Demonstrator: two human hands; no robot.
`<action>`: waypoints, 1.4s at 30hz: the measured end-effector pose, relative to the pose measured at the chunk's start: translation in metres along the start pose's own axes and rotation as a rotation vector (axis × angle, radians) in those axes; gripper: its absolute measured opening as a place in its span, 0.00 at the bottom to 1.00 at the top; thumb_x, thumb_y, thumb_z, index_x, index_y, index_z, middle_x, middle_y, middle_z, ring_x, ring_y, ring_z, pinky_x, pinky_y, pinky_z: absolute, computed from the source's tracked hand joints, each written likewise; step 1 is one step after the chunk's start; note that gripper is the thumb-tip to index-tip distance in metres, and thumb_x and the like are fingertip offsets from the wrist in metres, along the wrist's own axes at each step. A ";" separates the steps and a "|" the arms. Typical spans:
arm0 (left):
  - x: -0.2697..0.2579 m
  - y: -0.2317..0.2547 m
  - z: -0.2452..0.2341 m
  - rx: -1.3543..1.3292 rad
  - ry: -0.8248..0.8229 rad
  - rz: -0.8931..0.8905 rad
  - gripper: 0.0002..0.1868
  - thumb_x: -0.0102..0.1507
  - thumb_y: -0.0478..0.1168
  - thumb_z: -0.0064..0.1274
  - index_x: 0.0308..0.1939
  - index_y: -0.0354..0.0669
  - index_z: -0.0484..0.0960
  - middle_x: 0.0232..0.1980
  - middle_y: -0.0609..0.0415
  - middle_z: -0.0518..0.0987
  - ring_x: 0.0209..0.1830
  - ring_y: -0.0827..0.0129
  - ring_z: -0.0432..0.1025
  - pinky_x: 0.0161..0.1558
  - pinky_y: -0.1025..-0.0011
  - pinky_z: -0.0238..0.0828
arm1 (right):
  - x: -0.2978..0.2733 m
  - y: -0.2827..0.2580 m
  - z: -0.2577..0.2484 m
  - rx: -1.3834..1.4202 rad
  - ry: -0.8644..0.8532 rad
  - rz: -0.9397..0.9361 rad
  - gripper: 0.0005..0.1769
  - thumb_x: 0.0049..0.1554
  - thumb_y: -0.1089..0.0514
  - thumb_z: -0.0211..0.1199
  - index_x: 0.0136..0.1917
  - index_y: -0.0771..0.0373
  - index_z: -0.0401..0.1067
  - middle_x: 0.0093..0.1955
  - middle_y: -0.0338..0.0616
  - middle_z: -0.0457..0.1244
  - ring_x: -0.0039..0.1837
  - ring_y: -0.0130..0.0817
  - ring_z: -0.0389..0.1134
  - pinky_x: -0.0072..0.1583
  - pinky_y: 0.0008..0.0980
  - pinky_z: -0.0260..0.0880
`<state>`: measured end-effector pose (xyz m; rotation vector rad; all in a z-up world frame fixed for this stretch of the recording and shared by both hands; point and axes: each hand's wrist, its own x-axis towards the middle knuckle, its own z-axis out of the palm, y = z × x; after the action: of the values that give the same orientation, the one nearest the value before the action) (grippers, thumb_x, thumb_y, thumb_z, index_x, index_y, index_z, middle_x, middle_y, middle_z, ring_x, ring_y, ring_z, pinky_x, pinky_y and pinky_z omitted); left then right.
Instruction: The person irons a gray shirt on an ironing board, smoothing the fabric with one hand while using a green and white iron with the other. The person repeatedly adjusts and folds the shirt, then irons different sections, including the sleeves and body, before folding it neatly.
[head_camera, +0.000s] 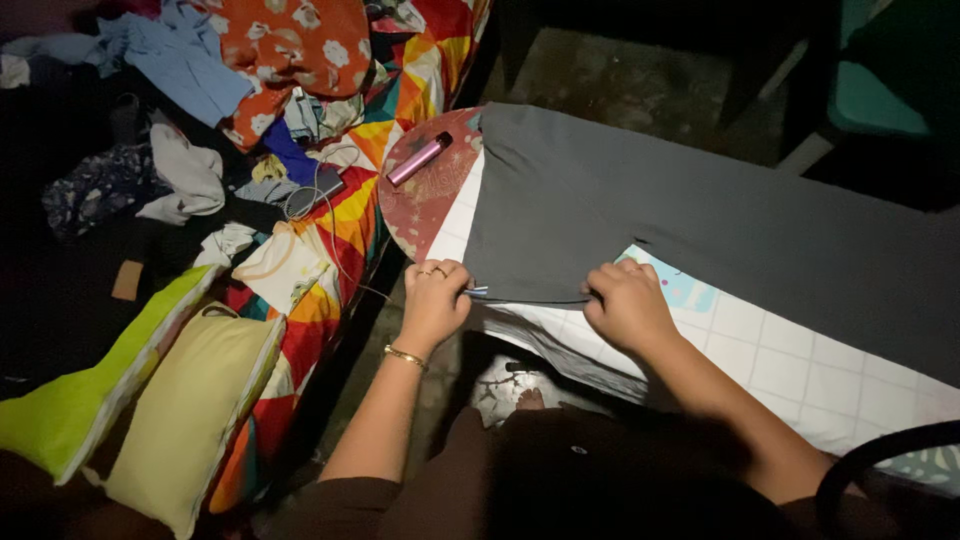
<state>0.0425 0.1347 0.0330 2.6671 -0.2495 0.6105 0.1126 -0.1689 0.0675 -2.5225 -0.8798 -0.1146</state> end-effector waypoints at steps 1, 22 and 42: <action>0.002 0.000 -0.005 -0.029 -0.020 0.004 0.09 0.51 0.37 0.58 0.35 0.48 0.79 0.40 0.56 0.79 0.46 0.58 0.72 0.55 0.56 0.58 | 0.000 0.000 -0.002 0.010 0.003 -0.028 0.09 0.43 0.58 0.65 0.40 0.58 0.79 0.42 0.41 0.68 0.54 0.45 0.65 0.58 0.44 0.59; 0.154 -0.031 0.097 0.186 -0.403 0.011 0.39 0.65 0.63 0.44 0.78 0.59 0.57 0.82 0.53 0.52 0.82 0.54 0.46 0.74 0.36 0.33 | 0.053 -0.020 0.060 -0.213 -0.269 -0.090 0.33 0.61 0.39 0.51 0.77 0.42 0.56 0.84 0.45 0.42 0.83 0.54 0.37 0.72 0.76 0.35; 0.096 -0.005 0.078 0.178 -0.351 -0.026 0.45 0.64 0.67 0.46 0.78 0.48 0.58 0.81 0.45 0.54 0.82 0.49 0.46 0.74 0.38 0.34 | 0.051 0.022 0.037 -0.352 -0.260 0.124 0.50 0.55 0.24 0.48 0.80 0.53 0.48 0.83 0.47 0.40 0.83 0.46 0.36 0.75 0.69 0.29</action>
<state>0.1585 0.0986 0.0095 2.9342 -0.2660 0.1575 0.1638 -0.1380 0.0371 -2.9634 -0.8594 0.1117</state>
